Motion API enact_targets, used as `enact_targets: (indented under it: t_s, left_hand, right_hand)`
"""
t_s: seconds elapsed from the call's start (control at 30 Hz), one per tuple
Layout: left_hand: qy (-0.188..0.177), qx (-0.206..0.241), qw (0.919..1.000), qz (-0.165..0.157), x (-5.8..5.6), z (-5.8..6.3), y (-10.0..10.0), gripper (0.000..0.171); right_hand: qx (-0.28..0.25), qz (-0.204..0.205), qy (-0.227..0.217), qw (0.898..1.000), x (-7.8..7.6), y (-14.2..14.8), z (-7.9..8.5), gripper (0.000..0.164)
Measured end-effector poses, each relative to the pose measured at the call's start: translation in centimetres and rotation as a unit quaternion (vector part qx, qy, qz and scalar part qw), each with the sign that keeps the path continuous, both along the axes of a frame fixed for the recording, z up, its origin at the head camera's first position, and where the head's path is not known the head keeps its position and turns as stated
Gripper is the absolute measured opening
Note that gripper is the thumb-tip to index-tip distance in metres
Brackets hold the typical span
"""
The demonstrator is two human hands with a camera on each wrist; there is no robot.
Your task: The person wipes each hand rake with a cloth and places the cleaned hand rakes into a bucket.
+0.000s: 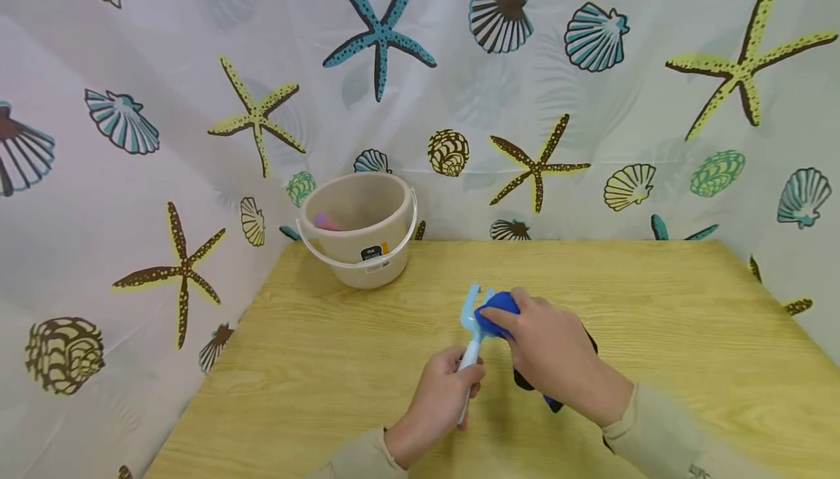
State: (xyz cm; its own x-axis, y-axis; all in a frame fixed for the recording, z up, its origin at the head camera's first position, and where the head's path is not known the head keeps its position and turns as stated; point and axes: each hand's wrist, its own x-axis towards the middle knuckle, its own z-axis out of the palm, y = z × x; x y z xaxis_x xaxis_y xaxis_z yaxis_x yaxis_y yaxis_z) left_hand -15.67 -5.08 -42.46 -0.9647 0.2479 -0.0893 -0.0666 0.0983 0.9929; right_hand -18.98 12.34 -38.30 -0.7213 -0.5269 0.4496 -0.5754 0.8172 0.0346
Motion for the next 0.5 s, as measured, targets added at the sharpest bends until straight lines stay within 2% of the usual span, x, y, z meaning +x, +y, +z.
enact_targets:
  t_s: [0.13, 0.23, 0.4, 0.5]
  left_hand:
    - [0.0, -0.003, 1.0, -0.006, -0.2, -0.1, -0.1, 0.012]
    - [0.008, -0.016, 0.9998, -0.009, -0.1, -0.1, -0.1, 0.012]
    - [0.021, -0.044, 0.9986, -0.021, 0.3, 0.1, -0.1, 0.012]
    - [0.013, -0.043, 0.9985, -0.03, 0.6, 0.1, 0.0, 0.01]
  right_hand:
    - [0.002, 0.025, 0.004, 1.0, 1.5, -1.1, -0.3, 0.04]
    - [0.003, 0.022, 0.027, 0.999, 1.6, -1.4, -0.3, 0.042]
    - [0.007, -0.019, 0.065, 0.998, -0.5, -0.9, -0.1, 0.042]
    - [0.014, -0.039, 0.054, 0.998, -1.9, -0.3, -0.1, 0.041]
